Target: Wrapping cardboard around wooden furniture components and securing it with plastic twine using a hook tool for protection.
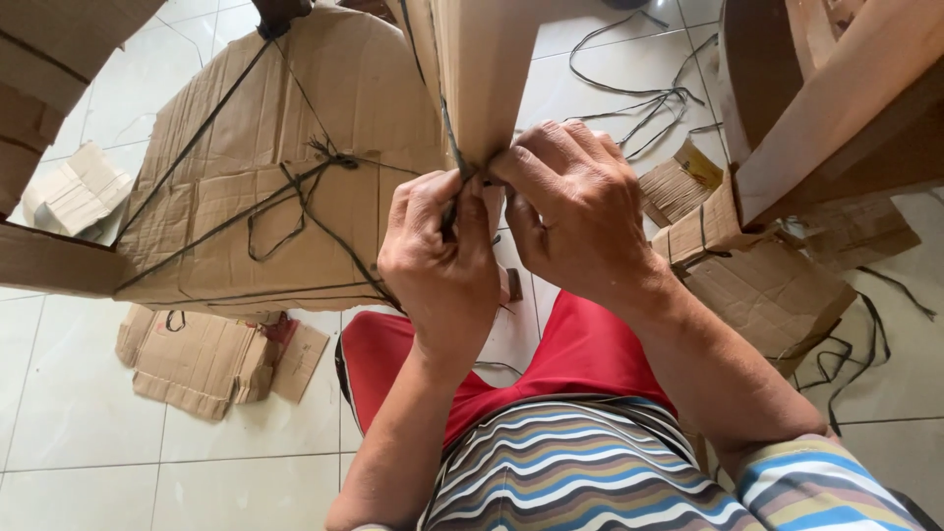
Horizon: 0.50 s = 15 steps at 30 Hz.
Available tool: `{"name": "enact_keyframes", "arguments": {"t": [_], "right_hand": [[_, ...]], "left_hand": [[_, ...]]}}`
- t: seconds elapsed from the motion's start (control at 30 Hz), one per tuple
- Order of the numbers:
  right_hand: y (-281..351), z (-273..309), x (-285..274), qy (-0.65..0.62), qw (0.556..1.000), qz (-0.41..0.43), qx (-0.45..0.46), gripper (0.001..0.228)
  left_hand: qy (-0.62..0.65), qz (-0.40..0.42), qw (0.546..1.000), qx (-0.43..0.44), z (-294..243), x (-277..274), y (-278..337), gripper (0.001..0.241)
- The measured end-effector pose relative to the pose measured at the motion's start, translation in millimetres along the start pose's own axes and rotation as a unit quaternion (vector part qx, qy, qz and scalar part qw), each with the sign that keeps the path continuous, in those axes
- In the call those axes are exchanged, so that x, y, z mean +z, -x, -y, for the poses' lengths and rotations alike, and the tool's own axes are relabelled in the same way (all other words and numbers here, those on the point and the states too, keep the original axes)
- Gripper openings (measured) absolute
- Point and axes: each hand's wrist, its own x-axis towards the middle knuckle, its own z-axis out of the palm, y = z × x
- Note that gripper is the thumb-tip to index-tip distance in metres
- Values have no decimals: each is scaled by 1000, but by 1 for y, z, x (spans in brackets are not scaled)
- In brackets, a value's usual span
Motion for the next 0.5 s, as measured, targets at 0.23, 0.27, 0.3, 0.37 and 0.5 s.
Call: {"name": "enact_keyframes", "arguments": {"t": [0.23,0.27,0.3,0.37,0.5], "right_hand": [[3,-1,0,-19,1000,3,13,17],[4,0,0,-39,999,-5,24,18],[4,1,1,-58,998,-13,35,19],[6,4,1,-103,993,-26,50,17],[14,1,5,-350,918,-45,182,18]], "left_hand": [[331,-89,902,-262,16,14,9,14],[436,-77,842,-309,21,12,9,19],[532,-64,767,-353,26,10,9,24],[560,-42,749,-351,25,11,9,23],[527,-21,780,-337,22,13,9,27]]}}
